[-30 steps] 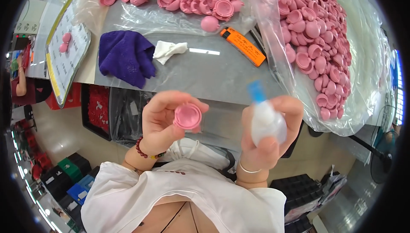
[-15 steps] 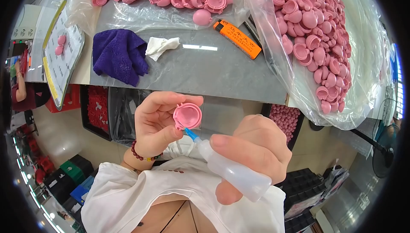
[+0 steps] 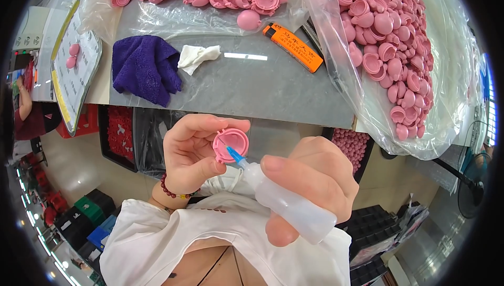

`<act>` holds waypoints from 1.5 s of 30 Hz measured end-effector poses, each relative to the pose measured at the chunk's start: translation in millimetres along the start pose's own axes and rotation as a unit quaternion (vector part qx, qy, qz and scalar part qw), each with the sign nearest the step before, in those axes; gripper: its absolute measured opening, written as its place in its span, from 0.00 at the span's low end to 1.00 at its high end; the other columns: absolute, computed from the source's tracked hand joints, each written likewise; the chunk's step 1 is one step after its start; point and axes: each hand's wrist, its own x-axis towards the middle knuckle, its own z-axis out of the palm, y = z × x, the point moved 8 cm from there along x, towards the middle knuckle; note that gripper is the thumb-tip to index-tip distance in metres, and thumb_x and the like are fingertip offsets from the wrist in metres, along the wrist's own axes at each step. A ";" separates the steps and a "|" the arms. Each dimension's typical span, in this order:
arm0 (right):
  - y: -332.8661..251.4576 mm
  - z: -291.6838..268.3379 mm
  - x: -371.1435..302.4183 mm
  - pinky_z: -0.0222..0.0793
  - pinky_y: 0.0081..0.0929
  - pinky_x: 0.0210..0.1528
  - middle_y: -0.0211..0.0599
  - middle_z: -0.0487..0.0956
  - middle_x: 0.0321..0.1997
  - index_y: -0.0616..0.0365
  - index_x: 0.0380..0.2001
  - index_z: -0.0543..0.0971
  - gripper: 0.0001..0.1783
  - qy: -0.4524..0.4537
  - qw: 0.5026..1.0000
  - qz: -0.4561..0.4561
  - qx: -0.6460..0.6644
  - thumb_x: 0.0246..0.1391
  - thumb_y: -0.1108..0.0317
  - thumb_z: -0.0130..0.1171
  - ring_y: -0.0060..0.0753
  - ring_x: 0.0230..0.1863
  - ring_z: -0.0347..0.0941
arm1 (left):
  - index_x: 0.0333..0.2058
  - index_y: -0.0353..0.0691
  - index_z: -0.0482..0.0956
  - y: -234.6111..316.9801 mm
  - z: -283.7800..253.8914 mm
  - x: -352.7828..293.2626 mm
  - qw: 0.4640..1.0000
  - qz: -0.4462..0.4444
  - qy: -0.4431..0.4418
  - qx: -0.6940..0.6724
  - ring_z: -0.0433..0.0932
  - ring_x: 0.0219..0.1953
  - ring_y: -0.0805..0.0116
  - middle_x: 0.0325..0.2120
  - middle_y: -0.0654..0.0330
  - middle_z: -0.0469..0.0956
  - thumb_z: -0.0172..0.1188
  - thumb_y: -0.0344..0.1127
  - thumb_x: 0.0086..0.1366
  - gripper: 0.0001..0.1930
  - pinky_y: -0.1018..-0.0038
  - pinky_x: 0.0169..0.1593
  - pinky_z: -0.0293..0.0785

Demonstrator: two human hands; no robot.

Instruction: Applying glue to the edges of pink plastic halves and joining them together to form spheres.

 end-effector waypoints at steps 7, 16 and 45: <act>-0.5 -3.7 -1.2 0.39 0.17 0.11 0.32 0.61 0.16 0.72 0.30 0.72 0.35 0.049 0.999 0.006 -0.013 0.49 0.42 0.40 0.21 0.14 0.52 | 0.43 0.29 0.64 2.4 -2.1 -1.1 1.000 0.007 0.008 0.018 0.71 0.43 0.62 0.42 0.39 0.67 0.62 0.25 0.46 0.24 0.72 0.46 0.68; -4.4 -0.8 -1.6 0.39 0.18 0.11 0.37 0.65 0.18 0.73 0.30 0.71 0.34 0.035 0.998 -0.036 -0.040 0.51 0.44 0.38 0.22 0.13 0.52 | 0.41 0.29 0.67 22.9 -0.7 -3.1 0.962 0.116 0.000 0.248 0.71 0.43 0.57 0.41 0.38 0.68 0.62 0.21 0.43 0.23 0.70 0.44 0.68; 65.3 -82.0 14.8 0.61 0.15 0.29 0.33 0.73 0.31 0.59 0.30 0.74 0.08 -0.107 0.802 0.161 -0.565 0.43 0.76 0.53 0.21 0.31 0.67 | 0.44 0.44 0.66 -22.8 15.8 3.8 0.871 -0.091 -0.183 -0.447 0.67 0.29 0.63 0.39 0.51 0.71 0.55 0.31 0.53 0.17 0.76 0.23 0.69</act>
